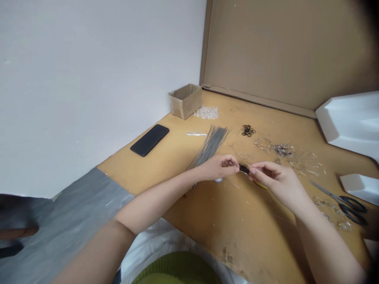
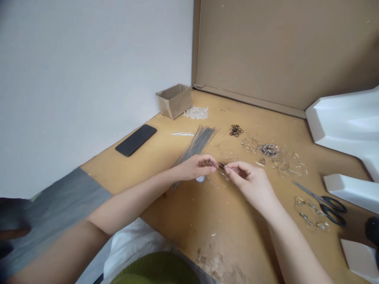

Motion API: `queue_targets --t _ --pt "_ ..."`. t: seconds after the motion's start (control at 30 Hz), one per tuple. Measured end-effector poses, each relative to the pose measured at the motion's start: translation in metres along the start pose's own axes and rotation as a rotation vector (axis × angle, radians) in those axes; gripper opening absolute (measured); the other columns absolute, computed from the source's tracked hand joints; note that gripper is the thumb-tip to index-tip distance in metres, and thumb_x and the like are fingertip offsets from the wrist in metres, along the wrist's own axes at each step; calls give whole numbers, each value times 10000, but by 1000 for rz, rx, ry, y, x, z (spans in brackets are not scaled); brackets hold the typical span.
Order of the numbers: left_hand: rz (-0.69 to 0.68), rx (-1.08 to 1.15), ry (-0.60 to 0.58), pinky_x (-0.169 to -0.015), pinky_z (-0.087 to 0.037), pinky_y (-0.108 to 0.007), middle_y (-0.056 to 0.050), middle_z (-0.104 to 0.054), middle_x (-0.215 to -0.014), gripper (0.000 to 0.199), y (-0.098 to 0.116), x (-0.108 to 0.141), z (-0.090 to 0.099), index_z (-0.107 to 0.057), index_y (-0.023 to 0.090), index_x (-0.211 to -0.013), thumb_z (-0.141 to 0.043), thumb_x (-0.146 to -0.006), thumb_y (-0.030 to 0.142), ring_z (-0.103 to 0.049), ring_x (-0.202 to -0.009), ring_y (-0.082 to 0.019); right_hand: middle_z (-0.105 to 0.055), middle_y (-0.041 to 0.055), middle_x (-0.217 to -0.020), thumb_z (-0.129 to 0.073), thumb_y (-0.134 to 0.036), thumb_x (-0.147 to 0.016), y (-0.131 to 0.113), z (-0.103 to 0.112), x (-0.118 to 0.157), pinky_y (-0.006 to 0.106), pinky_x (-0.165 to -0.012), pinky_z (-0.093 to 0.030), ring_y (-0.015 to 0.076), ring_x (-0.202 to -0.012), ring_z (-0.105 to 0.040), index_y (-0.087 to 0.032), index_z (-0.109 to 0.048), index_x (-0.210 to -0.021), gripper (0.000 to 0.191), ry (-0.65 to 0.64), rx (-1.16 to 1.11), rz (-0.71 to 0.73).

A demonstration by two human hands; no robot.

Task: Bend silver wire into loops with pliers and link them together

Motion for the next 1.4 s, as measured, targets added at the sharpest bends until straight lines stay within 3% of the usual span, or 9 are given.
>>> queue_targets --t 0.23,0.37,0.5,0.73,0.93,1.07,1.3,1.4 --pt "-37 170 0 -740 -419 -253 -22 -580 -776 178 4 -1 1 -562 122 -834 -496 -816 287 -535 -731 -92 -658 54 -694 -619 -486 -727 2 0 0 293 -641 -454 166 -649 -572 -169 -656 -827 335 0 5 0" --pt "-24 231 -16 -673 -419 -225 -19 -573 -780 169 0 -1 -3 -557 121 -856 -578 -770 265 -528 -707 -78 -664 58 -692 -615 -497 -726 1 -2 0 289 -626 -458 168 -641 -583 -163 -666 -819 350 -5 10 2" --pt "13 257 -120 -598 -433 -204 -12 -571 -785 220 -4 1 -14 -549 128 -872 -631 -729 274 -513 -652 -63 -675 54 -709 -612 -500 -726 -1 -5 -1 282 -614 -452 173 -652 -597 -165 -683 -818 355 -18 44 20" --pt "85 183 -157 -483 -368 -173 23 -546 -665 263 -12 0 -18 -601 128 -829 -652 -697 349 -441 -545 -47 -695 55 -725 -577 -487 -756 -3 -10 1 274 -587 -429 172 -638 -591 -175 -687 -799 333 -56 125 37" --pt "53 124 -143 -555 -324 -168 37 -544 -659 157 -7 0 -17 -632 113 -789 -623 -722 255 -421 -586 -30 -665 38 -699 -567 -409 -779 -12 -10 4 264 -572 -418 157 -622 -575 -190 -673 -763 244 -16 207 145" --pt "102 114 -169 -519 -301 -166 59 -485 -610 150 -7 2 -17 -607 122 -804 -584 -744 258 -384 -533 -26 -639 25 -704 -558 -357 -790 -16 -11 6 248 -548 -405 137 -598 -551 -200 -661 -763 189 -3 263 213" --pt "123 109 -244 -467 -311 -161 78 -417 -553 192 -4 6 -19 -565 145 -807 -573 -758 330 -371 -460 -28 -621 17 -711 -559 -313 -798 -19 -10 7 229 -527 -390 122 -598 -535 -204 -655 -774 147 -12 274 254" --pt "123 83 -292 -495 -350 -171 73 -455 -545 126 -4 7 -20 -550 150 -833 -514 -795 265 -431 -460 -41 -616 15 -708 -556 -313 -804 -20 -11 6 227 -527 -388 120 -594 -531 -206 -651 -773 147 -18 276 246"
Point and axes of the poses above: each hand's wrist, its own x-axis away from the middle knuckle, its own z-axis out of the back of the hand, y = z × x, the point moved 5 cm from there along -x, towards the middle knuckle
